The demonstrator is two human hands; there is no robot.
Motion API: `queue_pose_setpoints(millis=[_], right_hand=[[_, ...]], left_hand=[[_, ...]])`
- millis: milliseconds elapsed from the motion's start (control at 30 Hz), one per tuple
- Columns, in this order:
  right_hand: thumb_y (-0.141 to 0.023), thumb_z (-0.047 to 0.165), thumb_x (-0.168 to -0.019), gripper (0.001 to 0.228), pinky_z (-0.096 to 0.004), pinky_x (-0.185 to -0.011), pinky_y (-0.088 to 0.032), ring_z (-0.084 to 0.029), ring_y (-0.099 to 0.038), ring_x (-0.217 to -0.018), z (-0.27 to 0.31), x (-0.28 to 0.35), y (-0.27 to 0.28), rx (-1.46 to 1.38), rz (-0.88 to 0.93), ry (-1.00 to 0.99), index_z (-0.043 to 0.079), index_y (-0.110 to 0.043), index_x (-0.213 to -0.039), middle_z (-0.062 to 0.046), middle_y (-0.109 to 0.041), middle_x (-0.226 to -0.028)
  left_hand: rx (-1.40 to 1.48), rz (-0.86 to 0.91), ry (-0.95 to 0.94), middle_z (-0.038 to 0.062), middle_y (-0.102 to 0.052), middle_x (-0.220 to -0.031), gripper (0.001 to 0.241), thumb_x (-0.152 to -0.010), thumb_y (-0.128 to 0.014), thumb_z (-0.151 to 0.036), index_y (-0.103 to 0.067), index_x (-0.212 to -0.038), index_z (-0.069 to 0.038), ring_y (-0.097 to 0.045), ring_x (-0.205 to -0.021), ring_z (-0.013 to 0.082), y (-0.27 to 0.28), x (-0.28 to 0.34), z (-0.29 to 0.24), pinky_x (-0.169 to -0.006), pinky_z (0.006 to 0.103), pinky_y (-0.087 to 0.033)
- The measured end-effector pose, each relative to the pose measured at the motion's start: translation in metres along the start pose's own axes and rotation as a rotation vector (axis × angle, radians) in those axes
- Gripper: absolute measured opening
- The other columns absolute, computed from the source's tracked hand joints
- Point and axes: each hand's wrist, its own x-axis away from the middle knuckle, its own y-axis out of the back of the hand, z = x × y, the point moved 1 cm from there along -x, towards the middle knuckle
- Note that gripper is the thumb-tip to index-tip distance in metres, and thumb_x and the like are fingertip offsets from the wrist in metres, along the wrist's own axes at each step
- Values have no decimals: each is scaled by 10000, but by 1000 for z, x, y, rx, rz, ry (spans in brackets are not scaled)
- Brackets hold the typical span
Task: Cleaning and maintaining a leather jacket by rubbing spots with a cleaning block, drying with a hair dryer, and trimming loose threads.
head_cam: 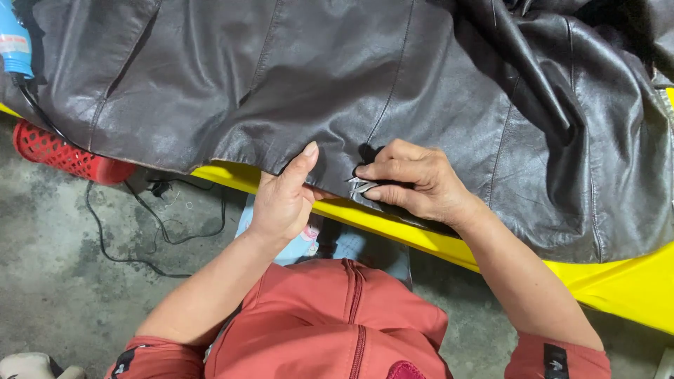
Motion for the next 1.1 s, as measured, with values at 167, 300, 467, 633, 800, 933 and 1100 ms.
queue_pose_setpoints(millis=[167, 300, 467, 633, 800, 933, 1100], right_hand=[[-812, 111, -882, 211, -293, -572, -481, -134, -591, -639, 0, 0, -1, 21, -13, 22, 32, -795, -1077, -90, -672, -867], [-791, 69, -896, 158, -293, -558, -466, -145, -551, -596, 6, -4, -2, 83, -46, 39, 19, -796, -1045, -91, -635, -799], [-791, 128, -903, 267, -312, -607, -473, -170, -536, -652, 15, -9, -9, 43, -108, 18, 14, -761, -1143, -95, -602, -807], [-949, 318, -736, 649, -326, -633, -491, -177, -531, -668, 20, -14, -31, 81, -169, 0, 16, -699, -1252, -77, -536, -777], [-864, 89, -821, 408, -346, -643, -472, -185, -564, -666, 10, -12, -31, -3, -198, -153, 18, -720, -1195, -104, -581, -775], [-667, 32, -975, 185, -210, -629, -415, -53, -488, -656, 4, -8, -28, -163, -250, -265, 40, -742, -1143, -7, -535, -707], [-964, 229, -734, 717, -275, -571, -445, -145, -541, -593, 6, -10, -33, 59, -199, -238, 91, -633, -1355, -50, -588, -704]], left_hand=[[-10, 4, -1, 183, -694, -1193, 320, -997, -675, -247, -591, -1293, -160, -711, -1102, 416, -9, 3, -11, -925, 564, -594], [6, 2, -6, 191, -701, -1175, 311, -992, -683, -236, -600, -1276, -140, -720, -1087, 426, -21, 6, -21, -907, 569, -605], [-14, -7, -17, 188, -713, -1173, 287, -994, -683, -226, -613, -1259, -141, -726, -1077, 419, -17, 3, -16, -893, 568, -608], [-34, -48, -22, 222, -723, -1159, 275, -1006, -662, -216, -615, -1250, -101, -729, -1035, 430, 3, -3, 9, -833, 588, -620], [1, -30, -61, 205, -734, -1131, 238, -1012, -643, -170, -598, -1239, -110, -750, -989, 400, -32, 8, -16, -788, 556, -664], [-19, -29, -50, 176, -727, -1162, 260, -996, -674, -180, -599, -1243, -147, -752, -1011, 402, -16, 4, -7, -814, 570, -643], [-39, -25, -93, 155, -738, -1113, 203, -1021, -647, -172, -615, -1217, -132, -755, -994, 346, -4, -3, 5, -811, 514, -668]])
